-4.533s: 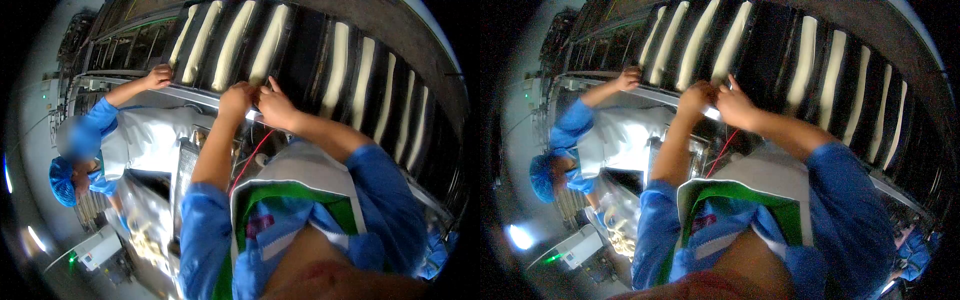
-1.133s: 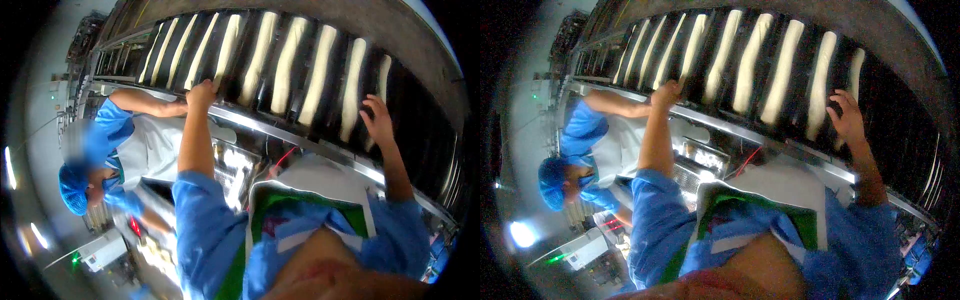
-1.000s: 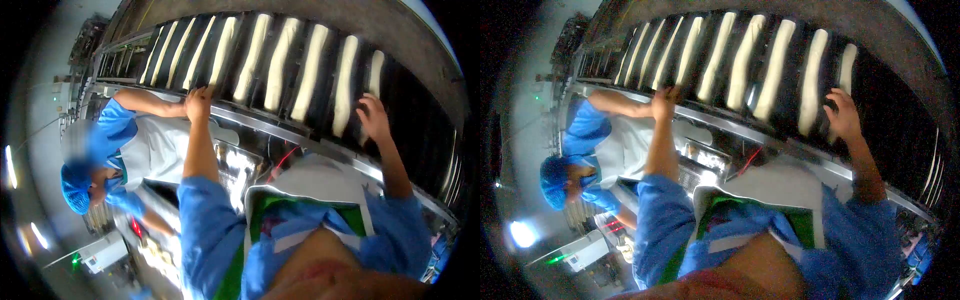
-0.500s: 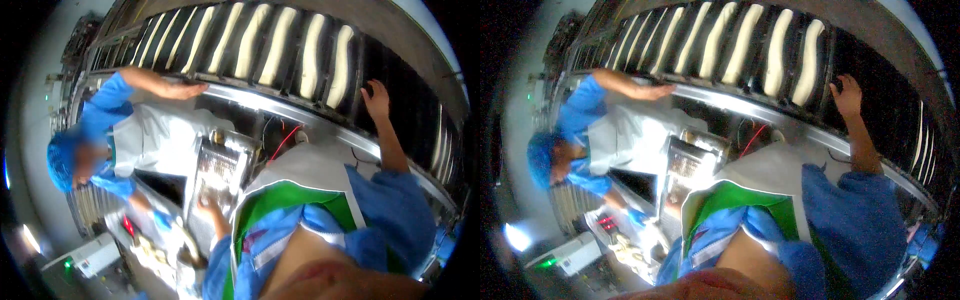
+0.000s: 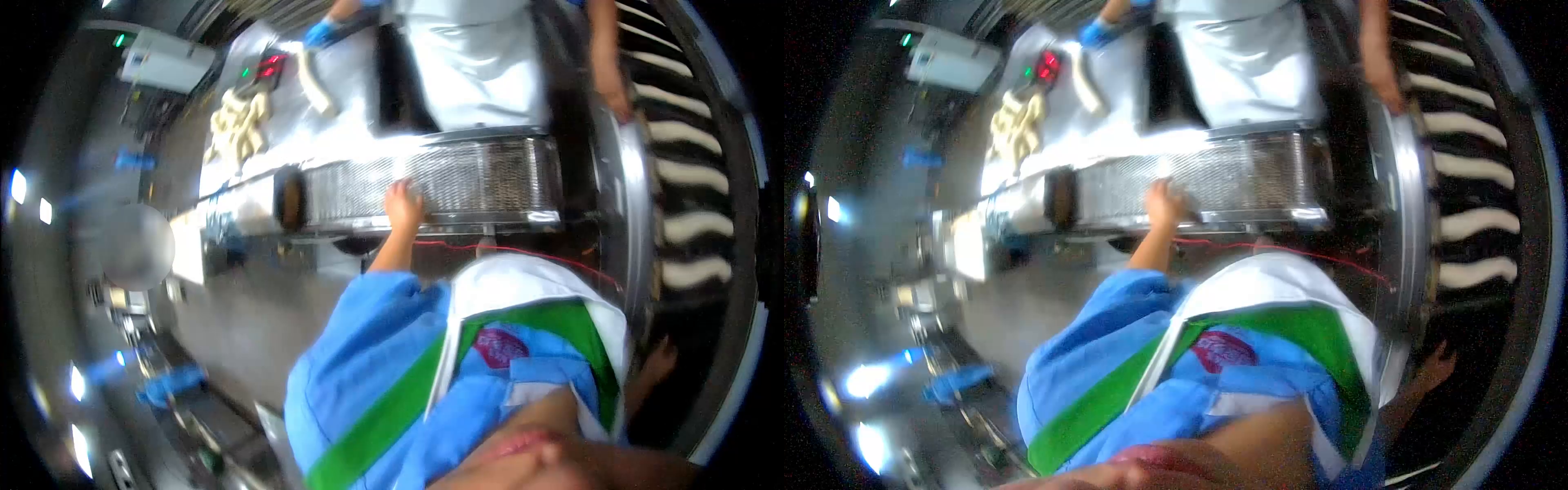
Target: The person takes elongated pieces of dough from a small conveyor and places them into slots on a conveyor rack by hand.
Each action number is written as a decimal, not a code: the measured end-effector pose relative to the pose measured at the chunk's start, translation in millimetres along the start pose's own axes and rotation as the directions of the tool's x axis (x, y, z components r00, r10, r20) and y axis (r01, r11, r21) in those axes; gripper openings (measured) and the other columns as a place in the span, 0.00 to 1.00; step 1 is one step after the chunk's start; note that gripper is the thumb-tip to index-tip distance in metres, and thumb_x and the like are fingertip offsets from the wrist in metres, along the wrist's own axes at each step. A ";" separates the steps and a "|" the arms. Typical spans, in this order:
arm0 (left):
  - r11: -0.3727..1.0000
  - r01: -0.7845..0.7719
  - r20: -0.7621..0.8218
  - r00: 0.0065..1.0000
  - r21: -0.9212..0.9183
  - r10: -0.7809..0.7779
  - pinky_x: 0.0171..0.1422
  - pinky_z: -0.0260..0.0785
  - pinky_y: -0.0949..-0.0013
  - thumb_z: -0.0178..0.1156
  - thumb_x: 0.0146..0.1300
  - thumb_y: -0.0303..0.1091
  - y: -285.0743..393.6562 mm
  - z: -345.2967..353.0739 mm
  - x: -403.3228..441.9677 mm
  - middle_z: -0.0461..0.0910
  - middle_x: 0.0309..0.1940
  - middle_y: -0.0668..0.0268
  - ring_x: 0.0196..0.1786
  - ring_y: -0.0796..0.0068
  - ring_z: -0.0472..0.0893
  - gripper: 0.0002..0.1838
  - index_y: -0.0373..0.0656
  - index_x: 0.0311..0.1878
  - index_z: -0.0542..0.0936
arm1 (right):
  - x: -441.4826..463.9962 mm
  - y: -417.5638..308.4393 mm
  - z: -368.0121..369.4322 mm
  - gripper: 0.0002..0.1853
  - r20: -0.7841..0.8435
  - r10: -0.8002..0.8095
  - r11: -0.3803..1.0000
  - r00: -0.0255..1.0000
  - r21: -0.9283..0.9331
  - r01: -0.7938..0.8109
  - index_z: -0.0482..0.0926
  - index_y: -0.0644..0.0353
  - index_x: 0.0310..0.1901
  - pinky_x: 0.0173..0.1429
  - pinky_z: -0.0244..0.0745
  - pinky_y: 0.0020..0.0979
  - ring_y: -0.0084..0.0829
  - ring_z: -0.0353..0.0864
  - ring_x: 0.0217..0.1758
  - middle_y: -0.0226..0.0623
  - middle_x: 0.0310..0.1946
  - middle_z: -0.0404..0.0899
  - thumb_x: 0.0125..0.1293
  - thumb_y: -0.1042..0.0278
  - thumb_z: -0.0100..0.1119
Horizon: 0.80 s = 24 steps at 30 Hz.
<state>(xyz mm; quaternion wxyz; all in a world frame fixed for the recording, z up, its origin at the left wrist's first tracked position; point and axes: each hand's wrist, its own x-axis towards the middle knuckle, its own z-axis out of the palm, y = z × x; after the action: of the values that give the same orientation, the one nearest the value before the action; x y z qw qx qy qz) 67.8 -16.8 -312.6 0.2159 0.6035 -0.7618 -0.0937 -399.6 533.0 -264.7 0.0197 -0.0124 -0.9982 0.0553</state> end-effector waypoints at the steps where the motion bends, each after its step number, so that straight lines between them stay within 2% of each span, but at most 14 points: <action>1: 0.999 0.040 0.010 0.999 0.005 -0.040 0.61 0.60 0.55 0.66 0.45 0.33 -0.1 -5.2 -0.6 0.73 0.51 0.57 0.56 0.54 0.69 0.25 0.47 0.51 0.75 | -0.3 6.2 10.2 0.40 -0.016 -0.113 0.970 0.993 0.213 0.114 0.68 0.65 0.60 0.61 0.69 0.45 0.46 0.69 0.60 0.52 0.59 0.68 0.62 0.33 0.47; 3: 0.995 0.096 0.000 0.995 -0.001 -0.096 0.61 0.61 0.55 0.65 0.46 0.33 -6.1 -18.0 -1.9 0.73 0.51 0.57 0.56 0.53 0.70 0.24 0.46 0.50 0.76 | 16.7 -8.4 6.3 0.41 0.013 -0.117 0.993 0.993 0.003 0.117 0.66 0.65 0.62 0.62 0.67 0.46 0.49 0.67 0.62 0.52 0.60 0.67 0.61 0.33 0.48; 4: 0.994 0.108 0.001 0.994 0.005 -0.108 0.61 0.61 0.55 0.65 0.46 0.33 -17.3 -24.3 -1.6 0.73 0.51 0.57 0.56 0.53 0.70 0.24 0.46 0.50 0.76 | 12.8 -10.6 5.5 0.41 0.020 -0.128 0.992 0.992 -0.002 0.128 0.66 0.65 0.62 0.62 0.67 0.46 0.49 0.67 0.62 0.52 0.60 0.67 0.61 0.33 0.48; 6: 0.984 0.180 -0.055 0.982 -0.003 -0.180 0.60 0.62 0.55 0.64 0.47 0.33 -38.7 -27.3 -7.2 0.73 0.51 0.57 0.55 0.53 0.71 0.23 0.45 0.49 0.76 | 15.0 -27.6 2.2 0.44 0.078 -0.039 0.998 0.996 -0.056 0.043 0.63 0.68 0.63 0.65 0.63 0.47 0.50 0.63 0.64 0.53 0.61 0.65 0.61 0.31 0.46; 7: 0.980 0.201 -0.059 0.978 0.001 -0.200 0.60 0.62 0.55 0.64 0.47 0.33 -46.6 -29.3 -13.1 0.73 0.51 0.57 0.55 0.53 0.71 0.23 0.45 0.49 0.76 | 18.8 -31.6 3.4 0.44 0.081 -0.059 0.996 0.995 -0.061 0.064 0.63 0.68 0.63 0.65 0.63 0.47 0.50 0.63 0.64 0.53 0.61 0.65 0.61 0.31 0.46; 9: 0.979 0.199 -0.136 0.972 0.038 -0.192 0.56 0.66 0.57 0.65 0.49 0.37 -53.1 -41.9 -17.8 0.77 0.45 0.54 0.50 0.52 0.74 0.20 0.43 0.47 0.78 | 30.6 -41.4 8.8 0.47 0.099 -0.122 0.991 0.988 -0.051 0.127 0.62 0.72 0.62 0.67 0.58 0.46 0.51 0.59 0.66 0.56 0.61 0.64 0.61 0.29 0.44; 10: 0.959 0.277 -0.151 0.952 0.066 -0.265 0.55 0.66 0.56 0.65 0.49 0.37 -52.1 -44.6 -22.9 0.77 0.45 0.54 0.50 0.52 0.74 0.21 0.42 0.47 0.77 | 34.8 -46.1 12.2 0.47 0.103 -0.138 0.988 0.985 -0.050 0.144 0.62 0.72 0.62 0.67 0.58 0.46 0.51 0.59 0.66 0.56 0.61 0.64 0.61 0.29 0.44; 13: 0.946 0.324 -0.125 0.938 -0.010 -0.322 0.58 0.63 0.54 0.64 0.47 0.34 -61.4 -52.2 -34.5 0.76 0.47 0.57 0.53 0.53 0.72 0.22 0.44 0.48 0.76 | 44.8 -58.8 18.8 0.49 0.128 -0.181 0.983 0.975 -0.019 0.185 0.61 0.75 0.62 0.68 0.57 0.45 0.50 0.59 0.67 0.58 0.62 0.62 0.60 0.29 0.43; 16: 0.935 0.355 -0.128 0.927 -0.001 -0.352 0.58 0.63 0.55 0.64 0.47 0.34 -63.4 -53.5 -46.7 0.76 0.46 0.59 0.53 0.54 0.72 0.21 0.47 0.48 0.76 | 64.7 -61.0 29.2 0.46 0.153 -0.366 0.926 0.918 -0.043 0.376 0.64 0.77 0.60 0.68 0.58 0.43 0.53 0.62 0.64 0.61 0.60 0.64 0.62 0.31 0.44; 19: 0.914 0.406 -0.158 0.903 0.008 -0.400 0.60 0.62 0.56 0.64 0.47 0.34 -70.0 -51.4 -50.5 0.75 0.47 0.61 0.54 0.57 0.72 0.20 0.50 0.47 0.76 | 65.3 -82.4 28.1 0.41 0.084 -0.513 0.858 0.854 0.027 0.513 0.67 0.73 0.59 0.67 0.59 0.41 0.53 0.65 0.63 0.59 0.58 0.68 0.64 0.35 0.45; 22: 0.917 0.400 -0.194 0.899 -0.005 -0.393 0.61 0.61 0.56 0.64 0.47 0.33 -74.0 -51.5 -53.2 0.75 0.49 0.61 0.55 0.57 0.71 0.21 0.48 0.48 0.76 | 58.6 -104.4 22.7 0.38 0.103 -0.522 0.850 0.847 -0.020 0.526 0.67 0.70 0.60 0.67 0.59 0.40 0.51 0.65 0.63 0.56 0.60 0.66 0.65 0.37 0.44; 24: 0.917 0.398 -0.222 0.894 0.002 -0.388 0.61 0.61 0.56 0.64 0.47 0.33 -73.4 -50.7 -55.0 0.75 0.49 0.60 0.56 0.57 0.71 0.21 0.47 0.48 0.76 | 56.2 -113.8 17.3 0.35 0.071 -0.555 0.825 0.828 0.172 0.538 0.67 0.67 0.60 0.67 0.59 0.40 0.49 0.65 0.64 0.53 0.62 0.65 0.67 0.40 0.44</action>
<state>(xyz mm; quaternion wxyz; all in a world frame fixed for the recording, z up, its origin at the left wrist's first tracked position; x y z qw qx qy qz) 164.5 23.4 -308.9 0.2601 0.7565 -0.5979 -0.0507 -459.0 419.6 -267.1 -0.0235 0.2791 -0.9524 0.1200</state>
